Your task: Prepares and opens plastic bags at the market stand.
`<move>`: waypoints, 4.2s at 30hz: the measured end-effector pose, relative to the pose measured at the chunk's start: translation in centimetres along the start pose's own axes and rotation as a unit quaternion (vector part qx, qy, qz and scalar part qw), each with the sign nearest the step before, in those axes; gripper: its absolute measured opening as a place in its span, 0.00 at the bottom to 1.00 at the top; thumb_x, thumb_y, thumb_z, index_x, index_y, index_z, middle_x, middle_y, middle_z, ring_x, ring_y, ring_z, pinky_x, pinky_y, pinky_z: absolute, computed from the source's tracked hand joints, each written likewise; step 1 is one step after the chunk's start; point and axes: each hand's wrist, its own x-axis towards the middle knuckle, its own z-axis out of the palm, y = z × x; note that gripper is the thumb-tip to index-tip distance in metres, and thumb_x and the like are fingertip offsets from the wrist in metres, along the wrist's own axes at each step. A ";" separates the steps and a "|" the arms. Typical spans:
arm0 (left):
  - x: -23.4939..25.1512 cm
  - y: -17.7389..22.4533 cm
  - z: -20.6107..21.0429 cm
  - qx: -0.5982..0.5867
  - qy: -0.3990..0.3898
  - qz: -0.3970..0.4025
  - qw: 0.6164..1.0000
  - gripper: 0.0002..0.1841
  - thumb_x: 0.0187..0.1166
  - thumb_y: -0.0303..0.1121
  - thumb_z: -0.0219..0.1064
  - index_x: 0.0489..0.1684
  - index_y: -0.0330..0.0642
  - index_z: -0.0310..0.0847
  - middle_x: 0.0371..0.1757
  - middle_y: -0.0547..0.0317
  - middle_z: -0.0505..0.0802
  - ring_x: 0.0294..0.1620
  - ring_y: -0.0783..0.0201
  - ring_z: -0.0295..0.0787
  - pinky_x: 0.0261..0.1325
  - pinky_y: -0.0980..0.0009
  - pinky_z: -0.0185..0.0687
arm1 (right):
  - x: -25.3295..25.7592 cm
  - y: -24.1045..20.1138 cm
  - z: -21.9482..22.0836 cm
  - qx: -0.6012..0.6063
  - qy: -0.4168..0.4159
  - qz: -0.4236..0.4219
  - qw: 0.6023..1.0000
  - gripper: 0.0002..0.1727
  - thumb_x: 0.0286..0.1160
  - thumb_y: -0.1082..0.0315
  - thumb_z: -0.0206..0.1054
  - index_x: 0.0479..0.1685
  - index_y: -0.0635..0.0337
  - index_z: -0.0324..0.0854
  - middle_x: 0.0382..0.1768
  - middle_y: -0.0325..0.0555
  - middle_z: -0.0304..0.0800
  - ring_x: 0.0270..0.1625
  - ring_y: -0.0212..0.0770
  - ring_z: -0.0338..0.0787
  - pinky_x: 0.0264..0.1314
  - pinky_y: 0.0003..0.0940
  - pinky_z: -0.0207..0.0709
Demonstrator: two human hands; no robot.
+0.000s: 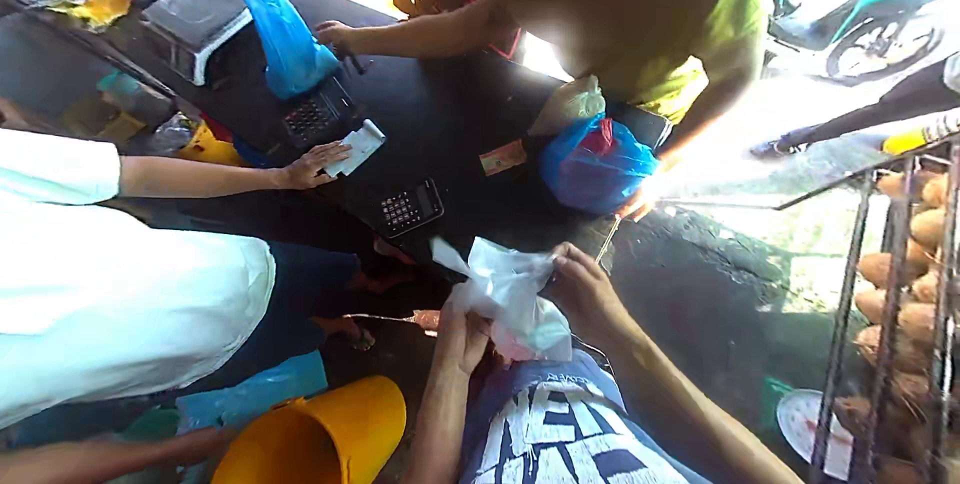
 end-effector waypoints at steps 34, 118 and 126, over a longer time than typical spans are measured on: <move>-4.1 0.9 -3.2 0.675 0.076 0.087 0.729 0.14 0.81 0.34 0.66 0.61 0.40 0.85 0.50 0.45 0.94 0.54 0.46 0.92 0.59 0.42 0.84 | 2.3 0.2 -6.9 -0.623 -0.227 0.019 0.748 0.26 0.78 0.75 0.59 0.76 0.53 0.80 0.56 0.53 0.94 0.54 0.54 0.95 0.59 0.63 0.84; -1.7 6.4 27.1 0.796 -0.239 -0.018 0.556 0.14 0.82 0.33 0.65 0.58 0.34 0.86 0.58 0.46 0.92 0.61 0.61 0.89 0.68 0.70 0.78 | 7.1 -2.8 -6.0 -0.482 -0.583 0.071 0.650 0.19 0.87 0.62 0.62 0.71 0.57 0.82 0.43 0.57 0.93 0.47 0.59 0.93 0.52 0.64 0.81; -1.5 7.3 28.3 0.906 -0.234 0.163 0.311 0.10 0.83 0.32 0.63 0.51 0.37 0.88 0.52 0.53 0.93 0.52 0.63 0.91 0.64 0.71 0.80 | 7.2 -3.6 -4.9 -0.497 -0.580 0.045 0.644 0.15 0.86 0.65 0.62 0.64 0.59 0.85 0.42 0.57 0.93 0.47 0.58 0.93 0.52 0.64 0.81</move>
